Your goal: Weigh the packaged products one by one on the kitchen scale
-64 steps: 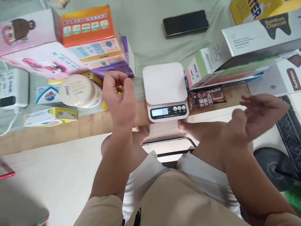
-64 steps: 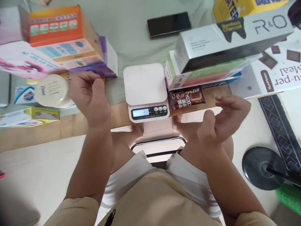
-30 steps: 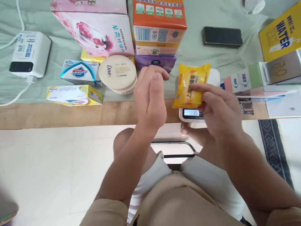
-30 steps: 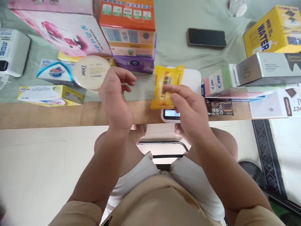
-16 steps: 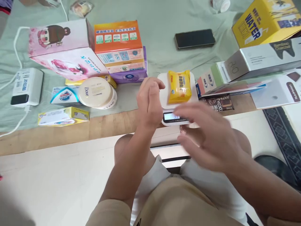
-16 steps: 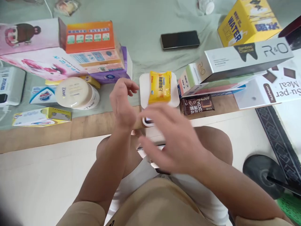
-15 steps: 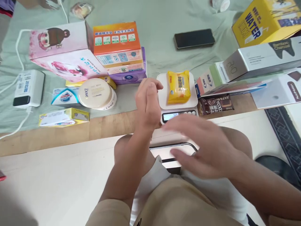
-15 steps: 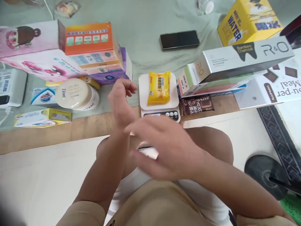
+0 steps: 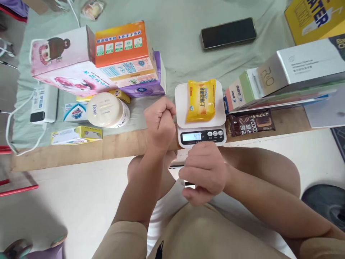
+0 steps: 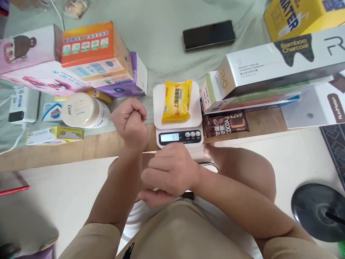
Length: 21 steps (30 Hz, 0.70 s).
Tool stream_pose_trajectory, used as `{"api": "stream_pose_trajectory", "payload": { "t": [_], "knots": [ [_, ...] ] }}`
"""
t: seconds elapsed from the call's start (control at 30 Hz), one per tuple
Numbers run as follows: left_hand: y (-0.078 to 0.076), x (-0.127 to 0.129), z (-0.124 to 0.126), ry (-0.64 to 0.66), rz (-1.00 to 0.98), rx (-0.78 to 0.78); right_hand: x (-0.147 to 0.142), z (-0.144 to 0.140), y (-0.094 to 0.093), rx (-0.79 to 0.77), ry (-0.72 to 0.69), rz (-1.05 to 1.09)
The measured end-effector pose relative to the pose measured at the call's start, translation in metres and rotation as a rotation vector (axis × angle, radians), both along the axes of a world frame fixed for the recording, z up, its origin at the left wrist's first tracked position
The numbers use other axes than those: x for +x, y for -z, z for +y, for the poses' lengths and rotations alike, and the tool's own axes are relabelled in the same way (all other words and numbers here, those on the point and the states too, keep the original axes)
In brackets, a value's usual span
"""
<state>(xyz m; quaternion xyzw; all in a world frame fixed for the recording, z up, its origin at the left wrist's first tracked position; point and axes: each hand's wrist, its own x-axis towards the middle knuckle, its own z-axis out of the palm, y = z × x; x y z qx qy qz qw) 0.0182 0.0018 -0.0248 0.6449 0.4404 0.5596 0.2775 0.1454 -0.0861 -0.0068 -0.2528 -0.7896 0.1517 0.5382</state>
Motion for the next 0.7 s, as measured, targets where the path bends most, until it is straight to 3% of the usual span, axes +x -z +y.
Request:
{"api": "stream_pose_trajectory", "payload": {
  "t": [0.1, 0.23, 0.4, 0.5, 0.7],
  "knots": [
    [-0.001, 0.003, -0.001, -0.046, 0.04, -0.015, 0.001, -0.007, 0.004, -0.013, -0.011, 0.018],
    [0.004, 0.006, 0.003, -0.099, 0.166, 0.115, 0.003, -0.008, 0.007, -0.043, -0.01, 0.033],
    [0.004, 0.009, 0.002, 0.011, 0.269, 0.184, 0.005, -0.003, 0.007, -0.065, 0.033, 0.116],
    [0.002, 0.016, -0.003, 0.097, 0.455, 0.252, 0.005, -0.003, 0.005, -0.073, 0.051, 0.156],
    [0.002, 0.028, -0.009, 0.208, 0.766, 0.116, 0.016, -0.005, -0.001, -0.108, 0.057, 0.145]
  ]
}}
